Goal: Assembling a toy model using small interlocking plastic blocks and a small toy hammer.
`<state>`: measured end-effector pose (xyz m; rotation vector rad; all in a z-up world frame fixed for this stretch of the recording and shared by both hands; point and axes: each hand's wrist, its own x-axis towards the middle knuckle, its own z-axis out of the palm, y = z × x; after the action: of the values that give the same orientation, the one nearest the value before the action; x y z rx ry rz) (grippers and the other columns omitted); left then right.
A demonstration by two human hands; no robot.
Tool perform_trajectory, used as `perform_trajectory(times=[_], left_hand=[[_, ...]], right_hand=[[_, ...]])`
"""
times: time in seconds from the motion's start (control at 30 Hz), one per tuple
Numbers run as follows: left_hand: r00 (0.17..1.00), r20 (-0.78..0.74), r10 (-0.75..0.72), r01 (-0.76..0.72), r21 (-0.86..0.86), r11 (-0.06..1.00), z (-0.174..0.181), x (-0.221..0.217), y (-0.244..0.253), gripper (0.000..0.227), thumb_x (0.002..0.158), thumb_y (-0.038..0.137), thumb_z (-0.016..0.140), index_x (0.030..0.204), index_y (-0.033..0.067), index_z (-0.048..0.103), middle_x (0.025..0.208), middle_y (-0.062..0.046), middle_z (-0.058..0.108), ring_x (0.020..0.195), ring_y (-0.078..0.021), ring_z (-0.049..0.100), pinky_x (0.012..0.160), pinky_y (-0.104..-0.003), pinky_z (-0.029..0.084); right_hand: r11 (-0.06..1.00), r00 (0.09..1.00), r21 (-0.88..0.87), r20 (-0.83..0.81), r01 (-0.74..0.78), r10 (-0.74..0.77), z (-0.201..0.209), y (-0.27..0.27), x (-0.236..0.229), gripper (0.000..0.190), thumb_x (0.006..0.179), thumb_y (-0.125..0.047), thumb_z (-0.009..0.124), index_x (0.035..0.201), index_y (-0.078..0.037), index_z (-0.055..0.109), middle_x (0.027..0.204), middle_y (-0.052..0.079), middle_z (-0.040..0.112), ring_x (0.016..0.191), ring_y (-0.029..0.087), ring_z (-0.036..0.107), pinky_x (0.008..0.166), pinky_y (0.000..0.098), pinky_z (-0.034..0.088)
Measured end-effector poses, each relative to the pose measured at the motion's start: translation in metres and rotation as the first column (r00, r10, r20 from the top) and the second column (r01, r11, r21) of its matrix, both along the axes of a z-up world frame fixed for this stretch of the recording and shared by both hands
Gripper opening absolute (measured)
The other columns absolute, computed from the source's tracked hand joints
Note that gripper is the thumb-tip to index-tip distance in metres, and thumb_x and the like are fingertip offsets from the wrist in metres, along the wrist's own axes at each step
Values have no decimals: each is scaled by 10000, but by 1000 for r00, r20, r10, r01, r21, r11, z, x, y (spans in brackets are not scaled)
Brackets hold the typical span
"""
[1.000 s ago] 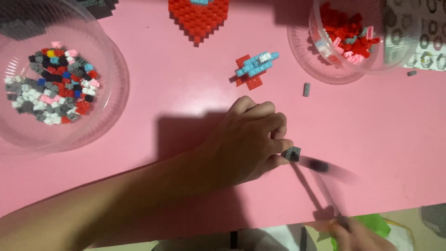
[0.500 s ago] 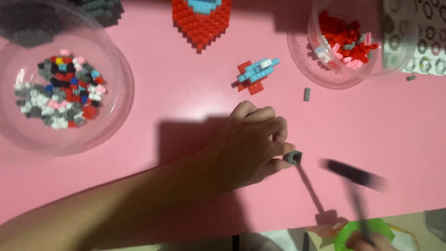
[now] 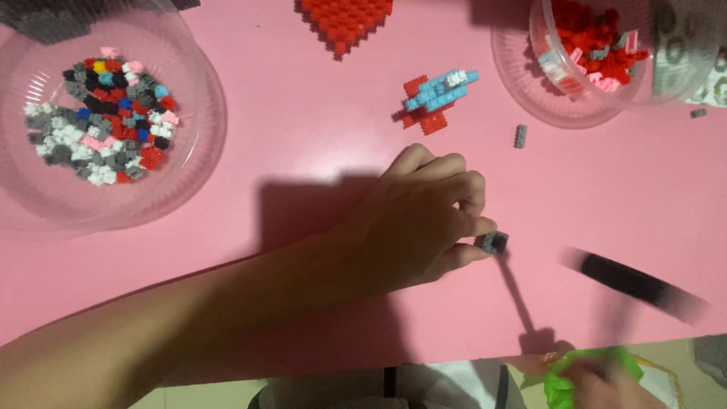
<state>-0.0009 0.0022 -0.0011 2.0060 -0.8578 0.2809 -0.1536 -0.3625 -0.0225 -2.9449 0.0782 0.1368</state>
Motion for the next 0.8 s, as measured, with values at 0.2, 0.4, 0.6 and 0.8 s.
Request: perform_trajectory(times=[0.2, 0.4, 0.6, 0.8], left_hand=[[999, -5, 36, -36, 56, 998, 3, -1, -2, 239, 851, 353, 877, 981, 163, 814, 894, 43, 630, 958, -148, 602, 888, -375, 412], [994, -69, -85, 67, -226, 972, 2, 2, 4, 215, 1001, 311, 814, 1146, 165, 750, 921, 56, 632, 886, -117, 632, 827, -338, 441], [964, -87, -250, 198, -387, 900, 9, 8, 12, 157, 1097, 249, 761, 1183, 127, 711, 931, 11, 650, 828, -113, 649, 755, -290, 510], [877, -285, -387, 259, -398, 880, 31, 7, 23, 173, 1073, 187, 754, 1187, 64, 714, 968, -31, 697, 844, -130, 677, 791, -319, 547]], right_hand=[[995, 990, 93, 136, 20, -33, 3, 24, 38, 222, 1091, -162, 621, 1163, -10, 765, 958, 146, 752, 877, 256, 747, 840, 372, 599], [998, 954, -58, 301, 20, -1, 42, 59, 81, 201, 1161, -150, 639, 1152, 9, 761, 994, 148, 712, 890, 266, 706, 819, 361, 571], [955, 804, 49, 554, -292, 217, 89, 121, 105, 551, 728, -141, 911, 1173, 117, 714, 1133, 265, 642, 1095, 356, 647, 914, 436, 564], [666, 818, 520, 518, -534, 251, 90, 145, 120, 494, 679, -119, 910, 1116, 21, 727, 1126, 149, 696, 1042, 244, 713, 901, 345, 590]])
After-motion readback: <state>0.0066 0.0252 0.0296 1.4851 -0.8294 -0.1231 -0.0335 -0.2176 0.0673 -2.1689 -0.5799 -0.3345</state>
